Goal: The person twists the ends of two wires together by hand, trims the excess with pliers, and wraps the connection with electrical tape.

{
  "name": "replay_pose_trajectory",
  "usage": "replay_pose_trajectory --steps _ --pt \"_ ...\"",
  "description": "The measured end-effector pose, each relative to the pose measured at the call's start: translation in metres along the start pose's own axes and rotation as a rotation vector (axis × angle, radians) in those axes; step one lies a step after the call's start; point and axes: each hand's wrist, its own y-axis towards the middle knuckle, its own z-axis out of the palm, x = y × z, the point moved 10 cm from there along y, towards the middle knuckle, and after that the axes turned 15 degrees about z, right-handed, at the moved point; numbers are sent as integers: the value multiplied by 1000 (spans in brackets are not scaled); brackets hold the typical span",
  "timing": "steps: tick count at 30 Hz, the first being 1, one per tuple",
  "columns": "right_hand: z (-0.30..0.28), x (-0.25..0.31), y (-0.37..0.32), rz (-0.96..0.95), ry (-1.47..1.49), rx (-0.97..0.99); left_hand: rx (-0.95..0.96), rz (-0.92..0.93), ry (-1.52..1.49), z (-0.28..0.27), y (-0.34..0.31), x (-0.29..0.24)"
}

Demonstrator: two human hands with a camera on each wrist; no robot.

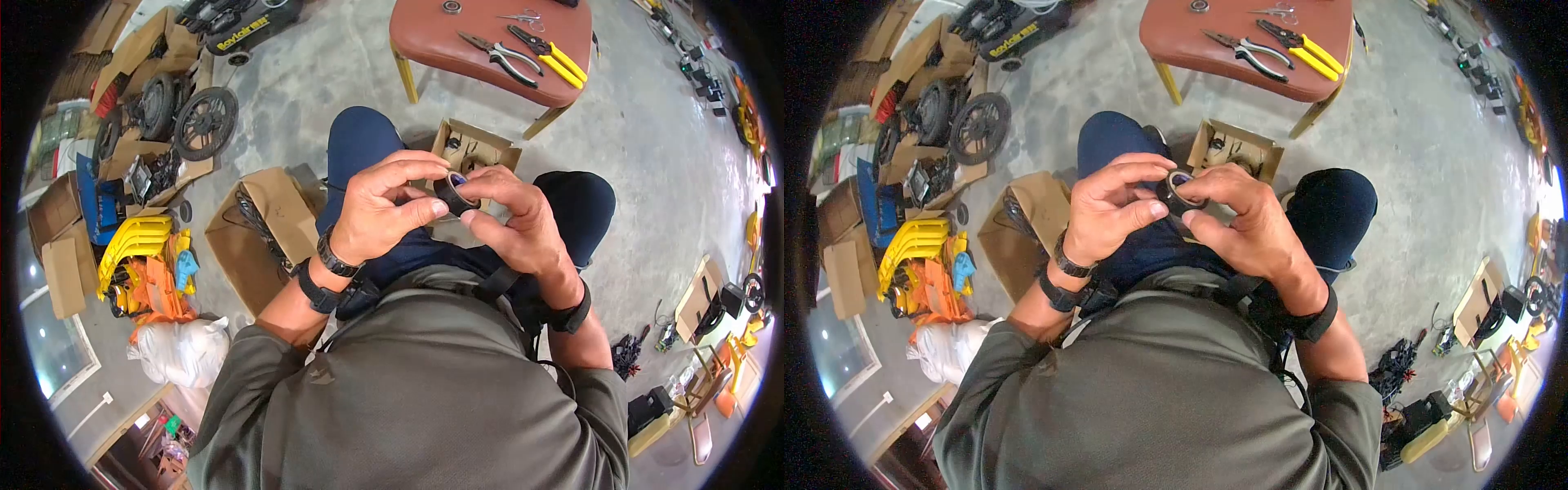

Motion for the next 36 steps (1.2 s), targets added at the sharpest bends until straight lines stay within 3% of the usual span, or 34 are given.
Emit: replay_pose_trajectory --steps 21,24,27,36 --pt "-3 -1 1 77 -59 35 57 -235 100 4 -12 13" --pt "-4 4 1 35 -112 17 118 -204 219 3 -10 13" --pt "1 8 2 -16 -189 86 108 -320 138 6 -17 20" --pt "8 16 1 -30 -255 176 132 -348 -24 13 -25 29"
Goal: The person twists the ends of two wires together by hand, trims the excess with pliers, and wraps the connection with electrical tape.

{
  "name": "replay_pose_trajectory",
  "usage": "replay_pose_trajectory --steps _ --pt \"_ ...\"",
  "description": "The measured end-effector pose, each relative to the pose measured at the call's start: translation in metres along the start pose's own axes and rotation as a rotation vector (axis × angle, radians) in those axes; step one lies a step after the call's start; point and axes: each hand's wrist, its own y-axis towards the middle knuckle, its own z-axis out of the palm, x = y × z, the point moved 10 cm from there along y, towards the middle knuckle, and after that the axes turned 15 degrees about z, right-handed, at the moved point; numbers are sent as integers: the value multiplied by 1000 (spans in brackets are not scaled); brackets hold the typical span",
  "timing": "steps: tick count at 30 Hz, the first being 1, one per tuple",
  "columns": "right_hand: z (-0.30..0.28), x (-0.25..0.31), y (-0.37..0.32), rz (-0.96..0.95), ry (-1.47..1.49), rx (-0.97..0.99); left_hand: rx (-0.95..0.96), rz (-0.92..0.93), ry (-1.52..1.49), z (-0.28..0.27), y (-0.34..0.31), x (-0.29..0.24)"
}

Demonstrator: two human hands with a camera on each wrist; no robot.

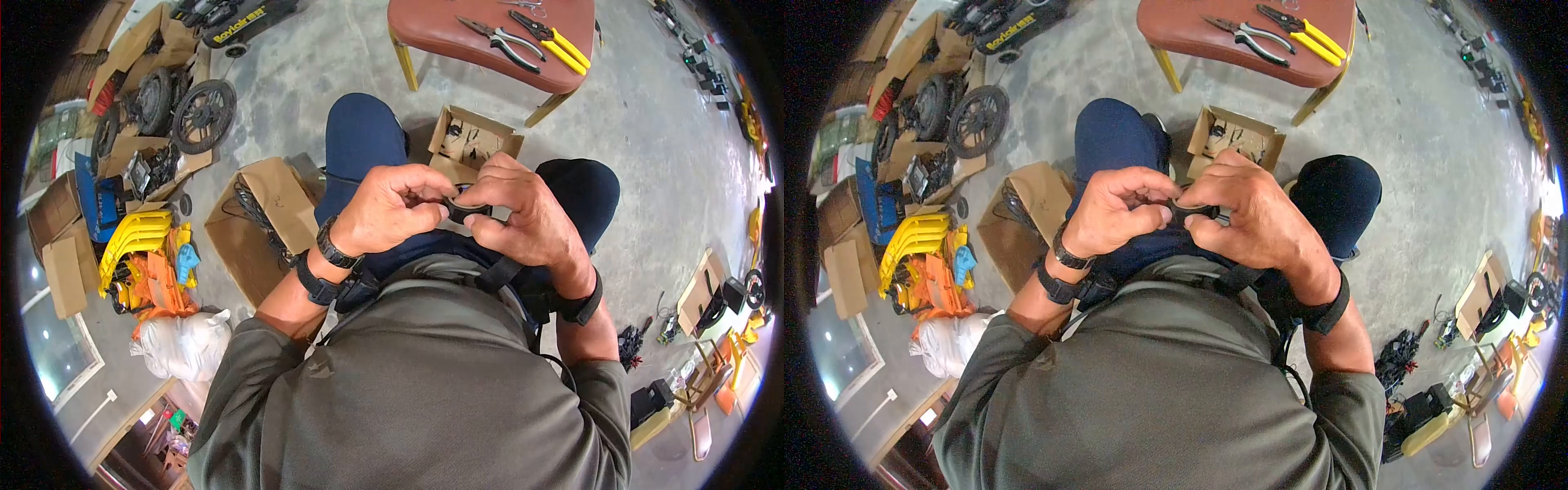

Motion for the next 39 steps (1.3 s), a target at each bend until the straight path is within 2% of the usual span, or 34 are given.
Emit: replay_pose_trajectory --steps 12,39 --pt "3 5 1 -39 -66 -32 18 12 84 0 1 1" --pt "8 8 1 -60 -98 -3 21 -27 9 2 -1 0"
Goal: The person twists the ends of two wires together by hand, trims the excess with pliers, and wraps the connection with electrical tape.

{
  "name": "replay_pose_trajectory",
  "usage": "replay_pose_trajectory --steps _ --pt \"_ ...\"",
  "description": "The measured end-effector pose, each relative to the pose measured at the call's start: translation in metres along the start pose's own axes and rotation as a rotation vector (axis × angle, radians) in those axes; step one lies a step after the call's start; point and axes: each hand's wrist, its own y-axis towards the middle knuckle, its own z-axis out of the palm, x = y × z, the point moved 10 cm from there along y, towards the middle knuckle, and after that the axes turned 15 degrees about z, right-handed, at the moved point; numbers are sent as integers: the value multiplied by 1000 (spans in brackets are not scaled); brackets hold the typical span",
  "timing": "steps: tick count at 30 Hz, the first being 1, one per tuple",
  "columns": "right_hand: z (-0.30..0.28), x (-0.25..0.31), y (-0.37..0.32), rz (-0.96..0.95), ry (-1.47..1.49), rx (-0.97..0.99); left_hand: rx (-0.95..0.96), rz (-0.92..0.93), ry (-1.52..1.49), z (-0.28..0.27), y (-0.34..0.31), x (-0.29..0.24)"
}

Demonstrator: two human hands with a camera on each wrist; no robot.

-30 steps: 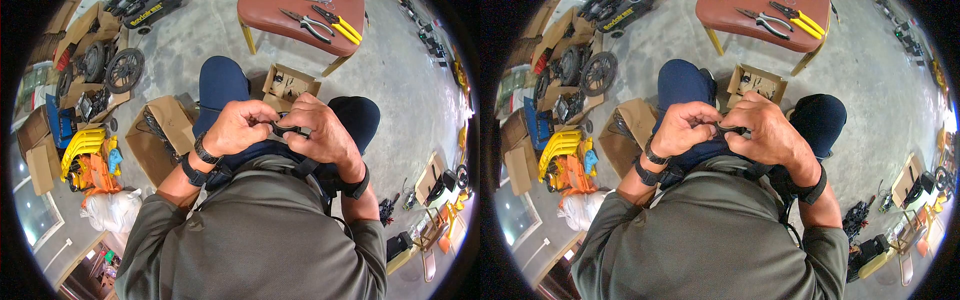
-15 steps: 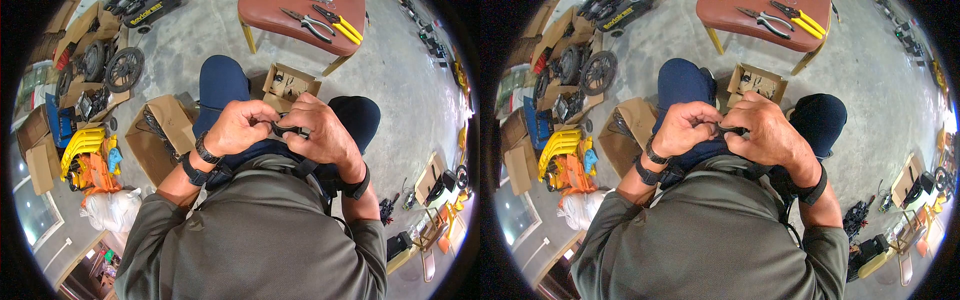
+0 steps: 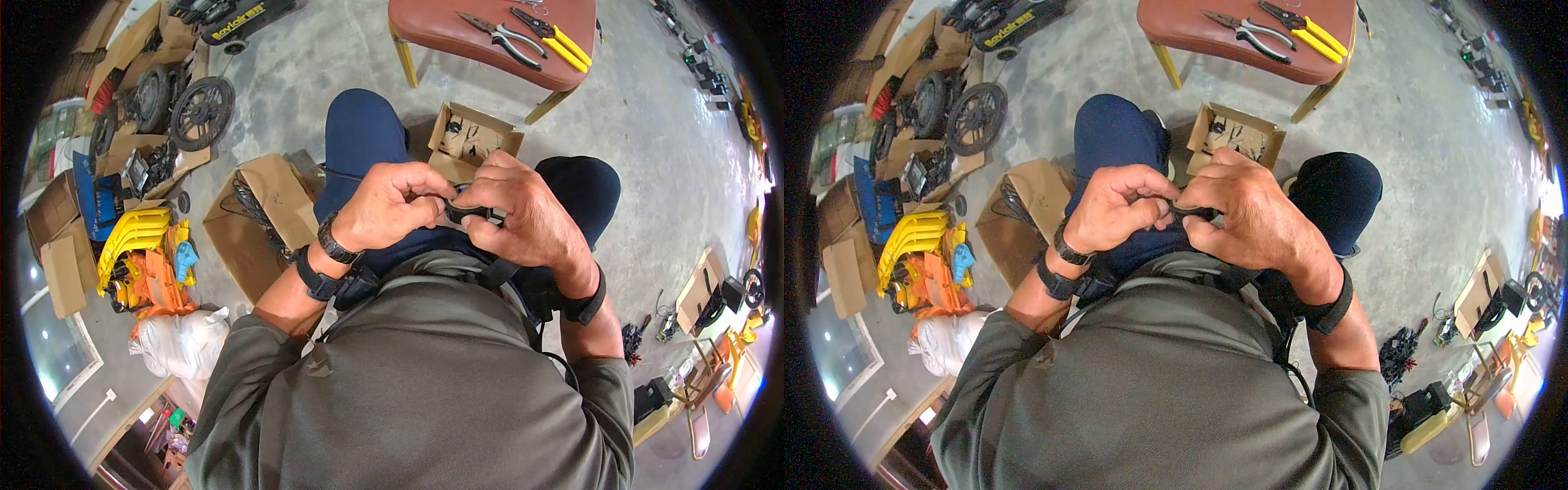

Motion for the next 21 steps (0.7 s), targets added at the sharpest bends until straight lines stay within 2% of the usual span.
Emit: replay_pose_trajectory --steps 12,21 --pt "3 7 5 -13 -124 -59 -42 -11 5 -3 3 11" --pt "-2 -2 6 58 -75 -21 -40 13 4 -6 4 8"
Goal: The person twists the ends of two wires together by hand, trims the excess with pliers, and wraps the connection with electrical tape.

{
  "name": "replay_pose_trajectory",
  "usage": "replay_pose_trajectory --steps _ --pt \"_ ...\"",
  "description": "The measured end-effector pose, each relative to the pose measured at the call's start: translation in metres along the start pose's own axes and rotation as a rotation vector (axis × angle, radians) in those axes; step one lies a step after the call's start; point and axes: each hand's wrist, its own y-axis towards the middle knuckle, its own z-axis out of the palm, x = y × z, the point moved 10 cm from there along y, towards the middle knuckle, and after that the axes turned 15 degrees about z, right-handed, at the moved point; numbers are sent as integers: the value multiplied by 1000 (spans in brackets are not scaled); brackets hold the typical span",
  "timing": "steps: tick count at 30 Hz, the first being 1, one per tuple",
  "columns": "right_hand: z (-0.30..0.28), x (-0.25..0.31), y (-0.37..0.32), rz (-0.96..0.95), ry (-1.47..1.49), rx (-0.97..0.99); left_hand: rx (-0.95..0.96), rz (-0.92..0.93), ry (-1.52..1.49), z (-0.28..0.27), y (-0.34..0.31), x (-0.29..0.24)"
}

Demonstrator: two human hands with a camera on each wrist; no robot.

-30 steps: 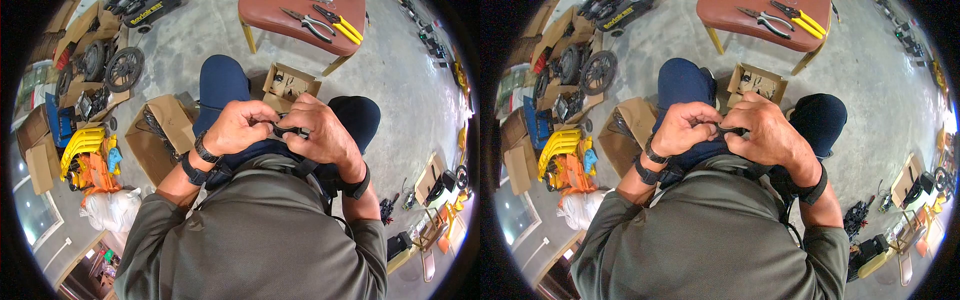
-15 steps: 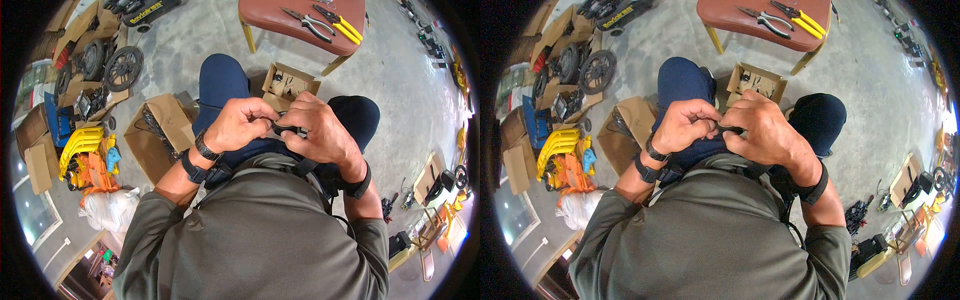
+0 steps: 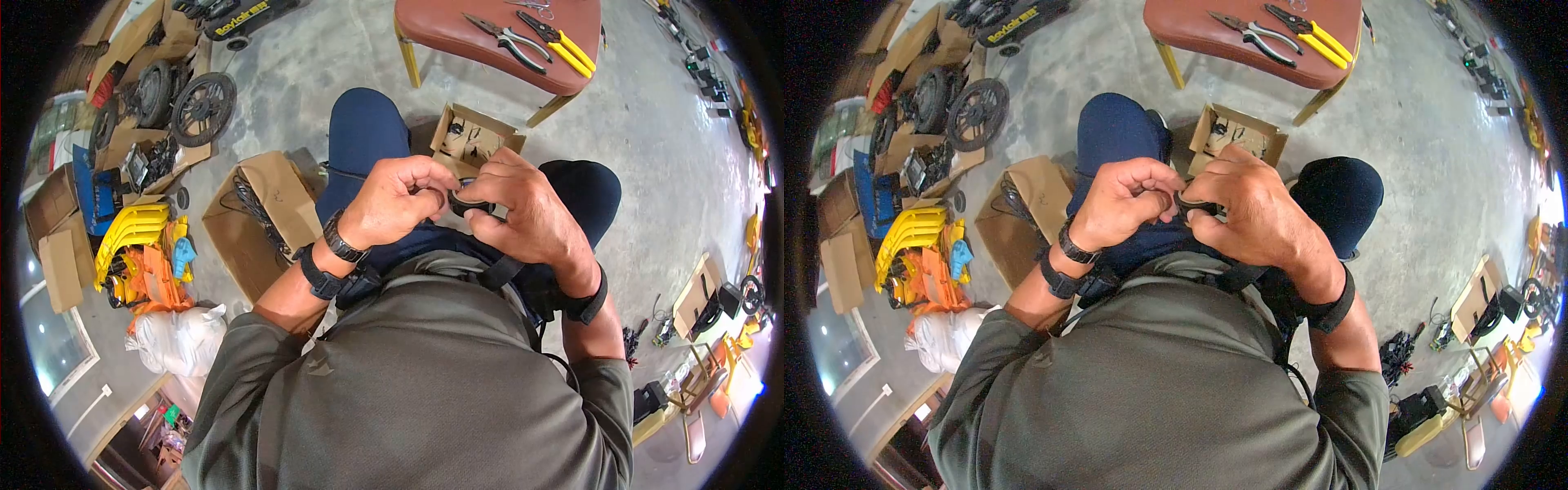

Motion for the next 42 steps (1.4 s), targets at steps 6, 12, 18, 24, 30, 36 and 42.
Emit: replay_pose_trajectory --steps 6,12,18,24,30,36,42 --pt "0 -2 -1 -3 0 -24 -68 54 -52 -6 -1 -3" --pt "4 3 2 -10 -63 -7 -60 -32 -26 -10 -5 5" --pt "6 5 1 -42 -74 -15 -85 -22 -91 -9 -4 6" --pt "10 10 2 -77 -212 -97 -142 4 67 -10 0 9" --pt "14 10 2 -86 -273 -93 -145 3 142 -12 1 9" --pt "14 11 2 -85 -256 -88 -182 22 106 -14 -1 12" --pt "8 12 0 -109 -191 -117 -190 113 66 -16 2 6"
